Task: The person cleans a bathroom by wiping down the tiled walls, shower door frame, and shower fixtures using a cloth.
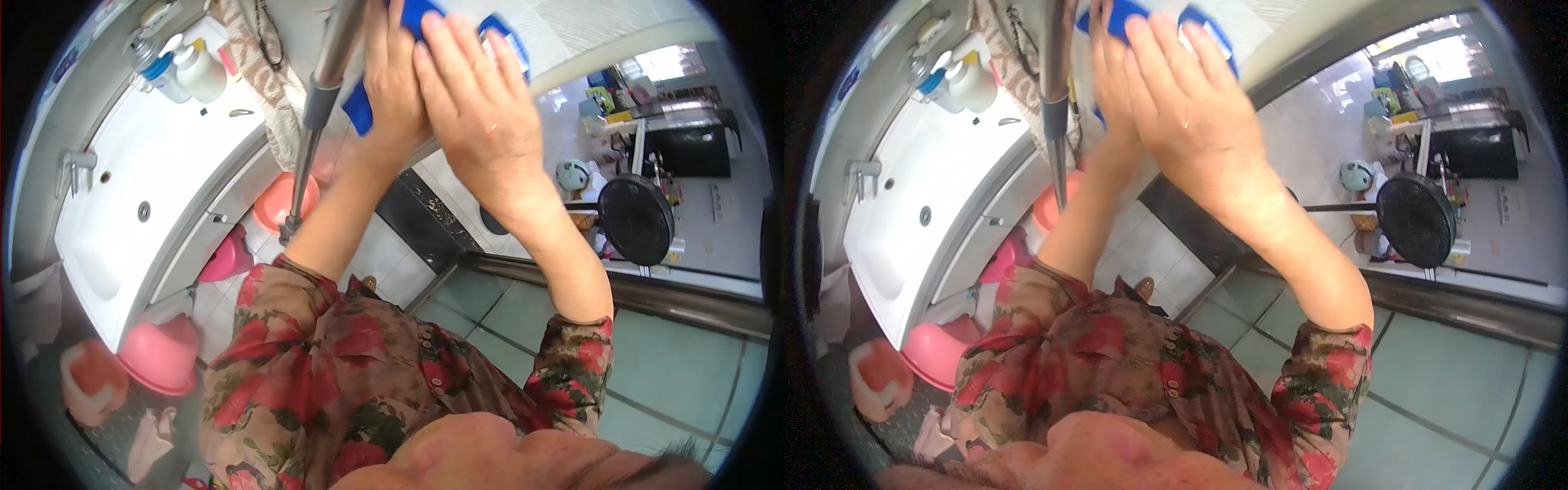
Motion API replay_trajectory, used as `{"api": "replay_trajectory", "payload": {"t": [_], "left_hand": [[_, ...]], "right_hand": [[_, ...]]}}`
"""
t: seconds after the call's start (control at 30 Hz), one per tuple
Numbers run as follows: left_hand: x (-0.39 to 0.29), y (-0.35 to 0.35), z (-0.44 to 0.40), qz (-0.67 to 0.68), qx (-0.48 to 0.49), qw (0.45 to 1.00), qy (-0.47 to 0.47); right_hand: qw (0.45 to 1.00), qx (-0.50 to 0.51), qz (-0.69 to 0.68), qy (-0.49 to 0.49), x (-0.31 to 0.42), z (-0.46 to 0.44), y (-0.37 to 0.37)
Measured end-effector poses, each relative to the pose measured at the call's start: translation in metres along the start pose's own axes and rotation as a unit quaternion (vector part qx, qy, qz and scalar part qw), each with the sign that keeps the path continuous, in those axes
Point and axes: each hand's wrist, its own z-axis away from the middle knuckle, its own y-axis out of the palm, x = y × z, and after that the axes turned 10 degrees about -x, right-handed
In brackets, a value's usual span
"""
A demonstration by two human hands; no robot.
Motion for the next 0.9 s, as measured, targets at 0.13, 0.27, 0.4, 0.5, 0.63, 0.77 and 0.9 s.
{"api": "replay_trajectory", "payload": {"t": [0.13,0.27,0.4,0.5,0.63,0.77,0.9], "left_hand": [[0.013,-0.019,0.079,-0.005,0.011,0.986,-0.166],[0.031,-0.044,0.128,0.038,0.016,0.965,-0.259],[0.019,-0.070,0.116,0.353,-0.045,0.757,-0.547],[0.032,-0.081,0.138,0.397,-0.019,0.724,-0.563],[0.037,-0.106,0.155,0.319,0.038,0.764,-0.559],[0.039,-0.134,0.206,0.220,0.074,0.769,-0.595],[0.029,-0.143,0.215,0.243,0.046,0.600,-0.760]], "right_hand": [[0.997,0.049,-0.047,-0.038,0.033,0.034,0.038],[0.984,0.140,-0.064,-0.088,0.052,0.056,0.061],[0.981,0.173,-0.005,-0.086,0.071,0.064,0.074],[0.989,0.121,0.044,-0.071,0.087,0.078,0.102],[0.992,0.098,0.056,-0.054,0.109,0.086,0.135],[0.991,0.100,0.050,-0.070,0.124,0.097,0.160],[0.991,0.121,0.021,-0.061,0.150,0.116,0.194]]}}
